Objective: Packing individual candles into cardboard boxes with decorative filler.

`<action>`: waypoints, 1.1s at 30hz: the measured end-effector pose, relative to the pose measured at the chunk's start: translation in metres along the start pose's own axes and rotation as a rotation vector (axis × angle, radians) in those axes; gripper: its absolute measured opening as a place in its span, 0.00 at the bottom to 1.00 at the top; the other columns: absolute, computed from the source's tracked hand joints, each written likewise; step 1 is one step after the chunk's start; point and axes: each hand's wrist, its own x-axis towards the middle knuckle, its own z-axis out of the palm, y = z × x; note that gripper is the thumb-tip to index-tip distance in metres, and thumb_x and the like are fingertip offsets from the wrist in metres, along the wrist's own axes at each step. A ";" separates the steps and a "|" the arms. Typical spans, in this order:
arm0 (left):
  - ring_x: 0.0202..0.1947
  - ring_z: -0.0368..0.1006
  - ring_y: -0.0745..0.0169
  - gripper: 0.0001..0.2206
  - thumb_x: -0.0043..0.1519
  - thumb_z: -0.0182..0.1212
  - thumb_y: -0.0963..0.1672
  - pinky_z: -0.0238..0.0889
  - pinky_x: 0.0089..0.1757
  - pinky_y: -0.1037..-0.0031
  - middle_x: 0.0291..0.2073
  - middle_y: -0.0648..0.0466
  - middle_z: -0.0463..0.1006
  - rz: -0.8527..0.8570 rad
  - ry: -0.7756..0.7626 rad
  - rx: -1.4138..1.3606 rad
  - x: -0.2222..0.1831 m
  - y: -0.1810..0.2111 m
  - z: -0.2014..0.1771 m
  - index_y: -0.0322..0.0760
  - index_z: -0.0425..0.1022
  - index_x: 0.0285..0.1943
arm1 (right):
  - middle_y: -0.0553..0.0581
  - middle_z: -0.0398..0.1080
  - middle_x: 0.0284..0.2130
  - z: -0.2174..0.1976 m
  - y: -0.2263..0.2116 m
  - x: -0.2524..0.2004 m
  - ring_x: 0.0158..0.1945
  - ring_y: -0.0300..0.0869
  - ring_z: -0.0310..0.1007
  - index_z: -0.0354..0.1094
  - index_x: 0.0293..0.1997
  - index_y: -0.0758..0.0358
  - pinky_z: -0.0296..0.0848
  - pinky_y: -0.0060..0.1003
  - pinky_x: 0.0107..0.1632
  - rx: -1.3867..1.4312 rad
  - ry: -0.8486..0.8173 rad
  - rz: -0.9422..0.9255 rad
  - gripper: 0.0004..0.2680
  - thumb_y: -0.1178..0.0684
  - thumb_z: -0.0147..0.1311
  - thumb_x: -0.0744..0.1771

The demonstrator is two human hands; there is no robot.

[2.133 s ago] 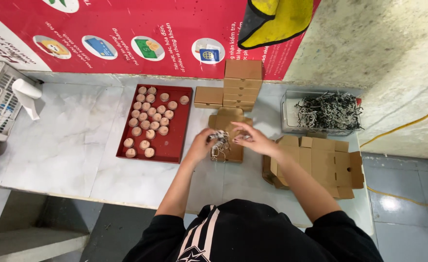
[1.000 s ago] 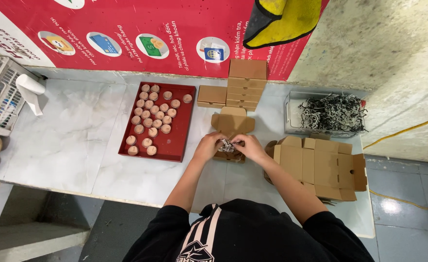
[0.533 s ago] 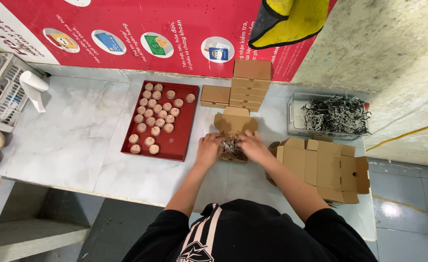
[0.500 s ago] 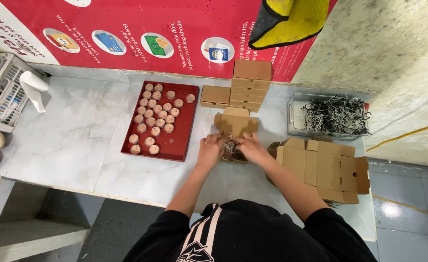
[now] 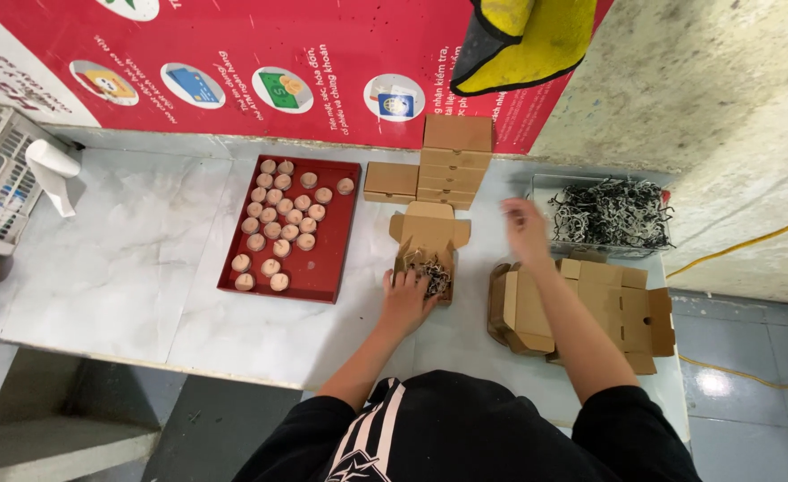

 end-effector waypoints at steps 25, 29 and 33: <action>0.68 0.52 0.37 0.30 0.68 0.48 0.55 0.24 0.64 0.37 0.62 0.45 0.69 -0.102 -0.051 -0.234 -0.007 0.012 -0.025 0.44 0.51 0.77 | 0.62 0.79 0.33 -0.102 0.151 0.038 0.38 0.49 0.80 0.76 0.41 0.69 0.78 0.43 0.46 -0.402 0.012 0.655 0.19 0.45 0.75 0.57; 0.68 0.54 0.41 0.33 0.67 0.49 0.55 0.30 0.63 0.40 0.61 0.44 0.71 -0.105 -0.017 -0.318 -0.009 0.013 -0.034 0.43 0.48 0.79 | 0.64 0.78 0.36 -0.112 0.168 0.026 0.38 0.51 0.79 0.78 0.47 0.66 0.76 0.45 0.45 -0.398 0.045 0.366 0.13 0.48 0.67 0.64; 0.68 0.54 0.43 0.32 0.67 0.50 0.55 0.32 0.64 0.43 0.59 0.47 0.73 -0.115 -0.102 -0.264 -0.012 0.011 -0.037 0.44 0.50 0.78 | 0.70 0.72 0.45 -0.124 0.155 0.020 0.41 0.55 0.75 0.80 0.48 0.66 0.74 0.47 0.45 -0.497 0.099 0.157 0.10 0.53 0.66 0.66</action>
